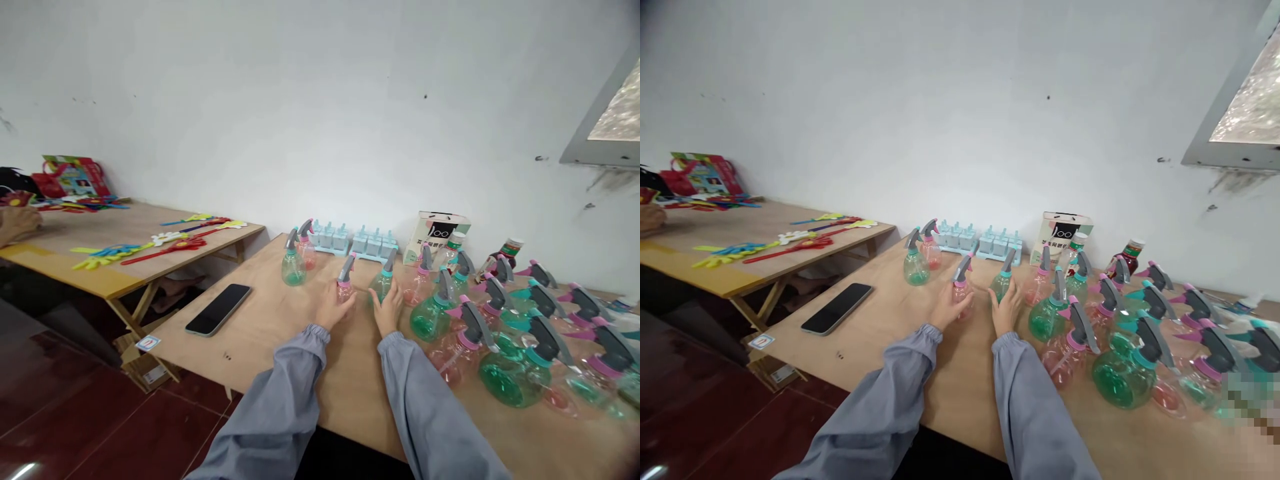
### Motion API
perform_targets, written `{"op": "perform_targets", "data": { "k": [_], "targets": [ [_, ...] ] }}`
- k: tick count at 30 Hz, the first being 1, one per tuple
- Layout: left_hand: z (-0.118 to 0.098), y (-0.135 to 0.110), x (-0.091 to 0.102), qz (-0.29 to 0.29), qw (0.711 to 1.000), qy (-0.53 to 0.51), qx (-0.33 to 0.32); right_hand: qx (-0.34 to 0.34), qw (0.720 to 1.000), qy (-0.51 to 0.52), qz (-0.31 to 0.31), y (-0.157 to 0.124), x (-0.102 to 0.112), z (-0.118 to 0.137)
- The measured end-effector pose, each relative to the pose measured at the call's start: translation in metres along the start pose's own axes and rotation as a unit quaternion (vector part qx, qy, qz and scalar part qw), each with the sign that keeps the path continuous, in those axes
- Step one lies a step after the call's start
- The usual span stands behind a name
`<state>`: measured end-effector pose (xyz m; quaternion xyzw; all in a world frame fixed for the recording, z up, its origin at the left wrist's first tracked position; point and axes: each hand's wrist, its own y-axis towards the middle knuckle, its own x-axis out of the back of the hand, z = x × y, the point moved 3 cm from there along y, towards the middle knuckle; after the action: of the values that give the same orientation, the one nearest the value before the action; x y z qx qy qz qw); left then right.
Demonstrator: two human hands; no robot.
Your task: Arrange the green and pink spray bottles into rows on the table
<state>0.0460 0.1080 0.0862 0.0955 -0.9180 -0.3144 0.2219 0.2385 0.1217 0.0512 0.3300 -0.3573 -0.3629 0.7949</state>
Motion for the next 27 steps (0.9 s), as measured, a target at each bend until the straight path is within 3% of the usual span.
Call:
{"op": "perform_targets", "data": {
  "k": [8, 12, 15, 19, 23, 27],
  "targets": [
    [-0.003, -0.002, 0.0, 0.02, 1.0, 0.006, -0.021, -0.062, 0.998, -0.017, -0.005, 0.024, -0.023, -0.011],
    [-0.005, -0.005, 0.001, 0.033, 0.999, 0.017, -0.026, -0.067, 0.997, 0.014, -0.033, 0.021, -0.015, -0.005],
    [-0.007, -0.007, 0.0, 0.036, 0.999, 0.01, -0.027, -0.044, 0.991, 0.102, -0.069, 0.013, 0.001, 0.009],
    [-0.011, -0.01, -0.004, 0.043, 0.999, -0.001, -0.028, 0.014, 0.968, 0.25, 0.015, 0.008, 0.017, 0.044],
    [-0.017, -0.015, -0.008, 0.076, 0.996, 0.002, -0.041, 0.065, 0.948, 0.291, 0.116, 0.013, 0.023, 0.082],
    [-0.026, -0.019, -0.006, 0.091, 0.991, 0.072, -0.067, -0.009, 0.924, 0.346, 0.161, 0.016, 0.024, 0.09]
  ]
}}
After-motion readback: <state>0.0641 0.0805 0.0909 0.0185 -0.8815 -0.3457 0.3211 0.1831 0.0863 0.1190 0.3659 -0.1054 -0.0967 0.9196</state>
